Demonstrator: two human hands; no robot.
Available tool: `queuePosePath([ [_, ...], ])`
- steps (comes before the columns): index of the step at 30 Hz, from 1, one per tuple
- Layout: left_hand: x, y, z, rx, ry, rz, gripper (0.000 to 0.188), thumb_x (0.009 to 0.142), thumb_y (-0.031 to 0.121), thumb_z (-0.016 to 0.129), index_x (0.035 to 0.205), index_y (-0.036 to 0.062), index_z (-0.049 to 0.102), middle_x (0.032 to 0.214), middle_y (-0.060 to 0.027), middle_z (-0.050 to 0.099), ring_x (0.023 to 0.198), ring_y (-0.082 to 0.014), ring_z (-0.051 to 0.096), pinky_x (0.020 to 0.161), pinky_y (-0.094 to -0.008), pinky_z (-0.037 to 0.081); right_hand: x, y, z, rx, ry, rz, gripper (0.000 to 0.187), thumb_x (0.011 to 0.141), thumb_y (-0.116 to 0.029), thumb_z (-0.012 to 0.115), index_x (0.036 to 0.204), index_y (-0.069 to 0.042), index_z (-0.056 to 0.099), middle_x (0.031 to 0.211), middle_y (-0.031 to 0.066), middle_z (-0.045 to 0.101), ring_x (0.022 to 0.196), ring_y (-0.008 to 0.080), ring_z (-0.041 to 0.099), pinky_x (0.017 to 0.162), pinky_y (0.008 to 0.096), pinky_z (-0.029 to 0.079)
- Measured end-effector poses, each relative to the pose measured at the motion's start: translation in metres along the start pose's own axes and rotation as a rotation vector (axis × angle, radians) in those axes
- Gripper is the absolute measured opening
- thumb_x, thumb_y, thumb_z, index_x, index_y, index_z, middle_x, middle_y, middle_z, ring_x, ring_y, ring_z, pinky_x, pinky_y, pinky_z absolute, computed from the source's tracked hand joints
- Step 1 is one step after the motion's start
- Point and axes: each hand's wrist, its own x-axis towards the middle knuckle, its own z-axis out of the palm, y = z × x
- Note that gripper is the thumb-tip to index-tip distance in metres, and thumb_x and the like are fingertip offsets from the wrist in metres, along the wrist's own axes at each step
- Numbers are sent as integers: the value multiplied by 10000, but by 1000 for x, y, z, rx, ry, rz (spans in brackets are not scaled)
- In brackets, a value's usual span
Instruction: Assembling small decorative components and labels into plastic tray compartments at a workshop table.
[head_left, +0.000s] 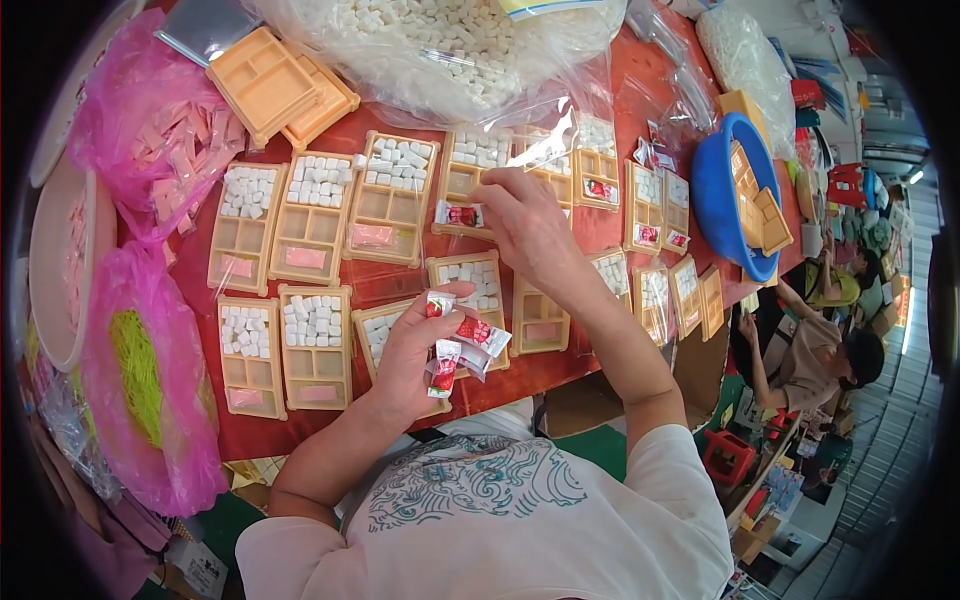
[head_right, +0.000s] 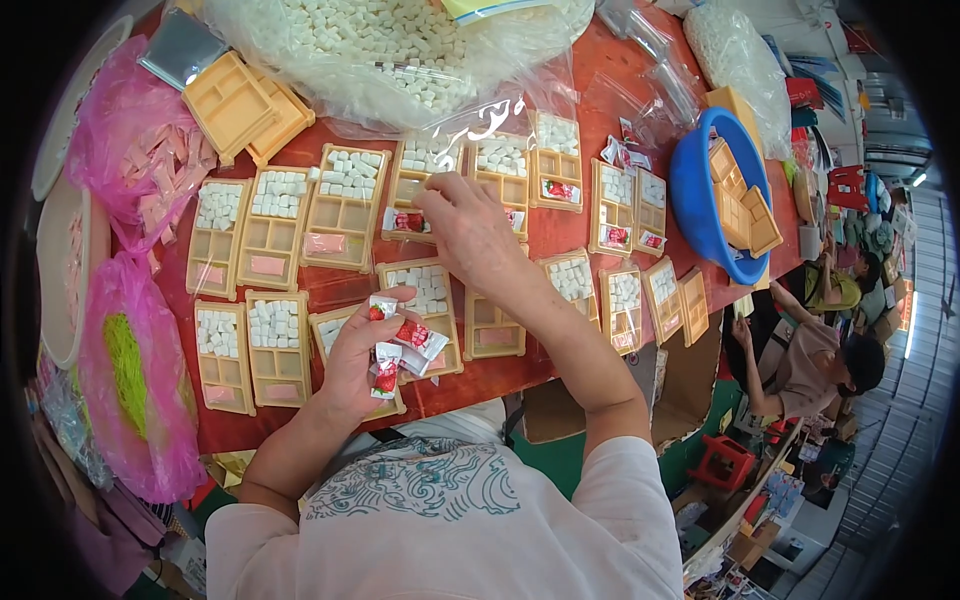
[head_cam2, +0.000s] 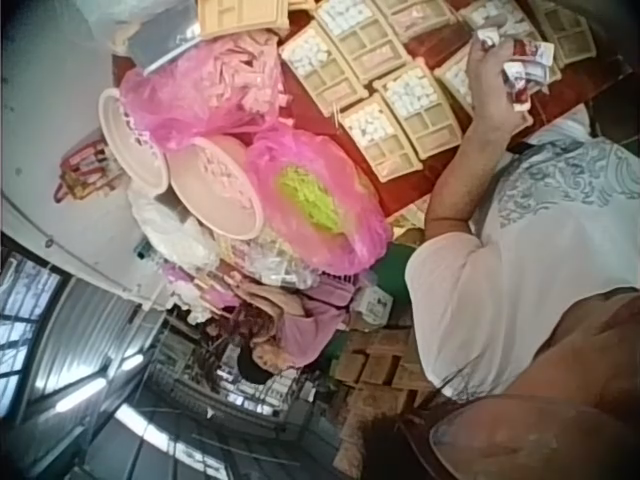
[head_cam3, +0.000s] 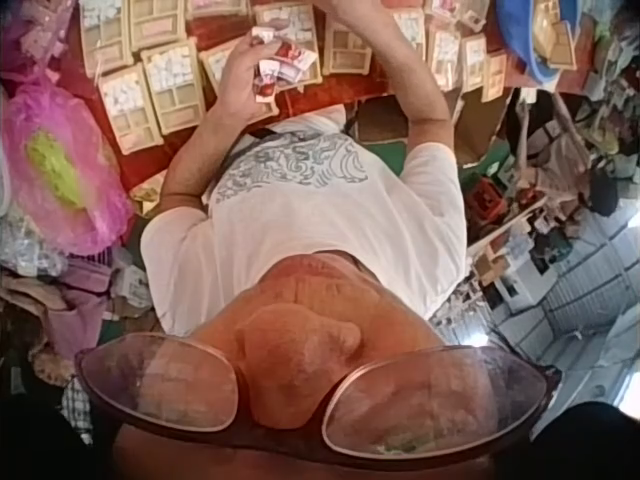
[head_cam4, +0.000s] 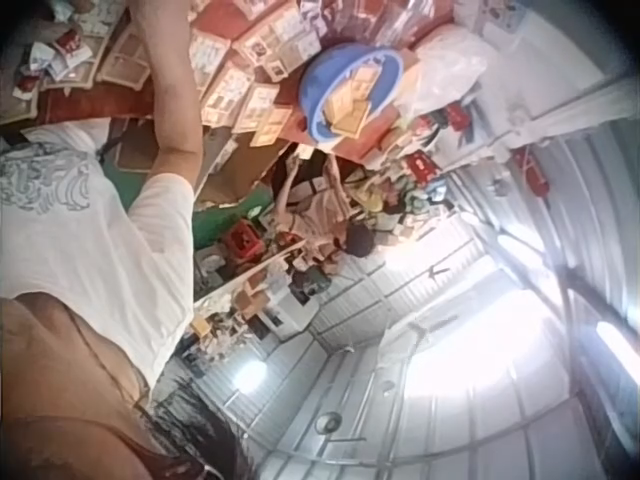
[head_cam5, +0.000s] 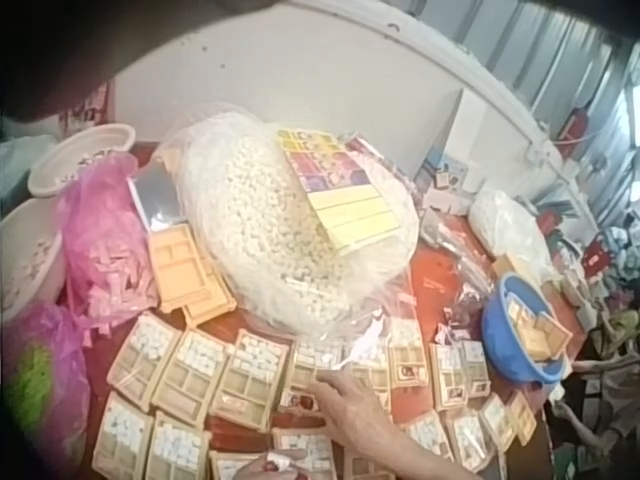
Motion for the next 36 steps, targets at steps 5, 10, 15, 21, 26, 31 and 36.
queuePosePath([
  [5,0,0,-1,17,-3,10,321,901,22,502,1221,34,529,976,-112,619,860,-178,660,701,-327,602,-5,2,-11,62,80,125,145,826,4,586,967,-26,602,935,124,579,841,310,589,729,399,466],
  [10,0,-1,-2,10,3,10,314,903,21,500,1214,39,534,978,-106,621,853,-172,660,699,-329,604,-17,0,-14,3,52,226,68,843,-25,588,908,-29,605,829,120,570,748,299,573,676,398,442],
  [15,1,-1,1,27,18,11,311,904,21,498,1212,38,532,968,-103,624,837,-170,661,698,-328,604,-21,-2,-3,-79,-38,263,46,849,-76,603,877,-46,583,803,109,566,732,296,565,698,378,418],
  [21,2,-2,-1,19,6,9,313,906,22,495,1216,36,531,965,-103,627,834,-169,662,694,-328,602,-8,2,-8,103,-118,251,69,855,-90,584,881,-28,570,813,116,565,771,302,565,738,391,413],
  [26,2,-2,-2,34,17,9,312,904,26,501,1214,36,532,972,-109,629,843,-176,664,700,-337,602,0,8,-7,94,-185,242,78,846,-95,591,875,-26,571,819,117,564,804,294,566,771,388,403],
  [31,2,-2,-1,38,3,15,312,905,33,504,1216,34,528,972,-115,628,847,-174,663,699,-325,600,-1,3,6,-44,-139,97,83,819,-81,619,886,-52,580,823,103,565,819,275,572,783,377,395],
  [36,1,0,1,59,9,5,315,905,39,508,1219,30,523,974,-119,625,851,-174,661,692,-313,598,2,0,2,-172,-113,64,160,792,-64,632,939,-67,573,838,86,559,813,266,571,764,375,395],
])
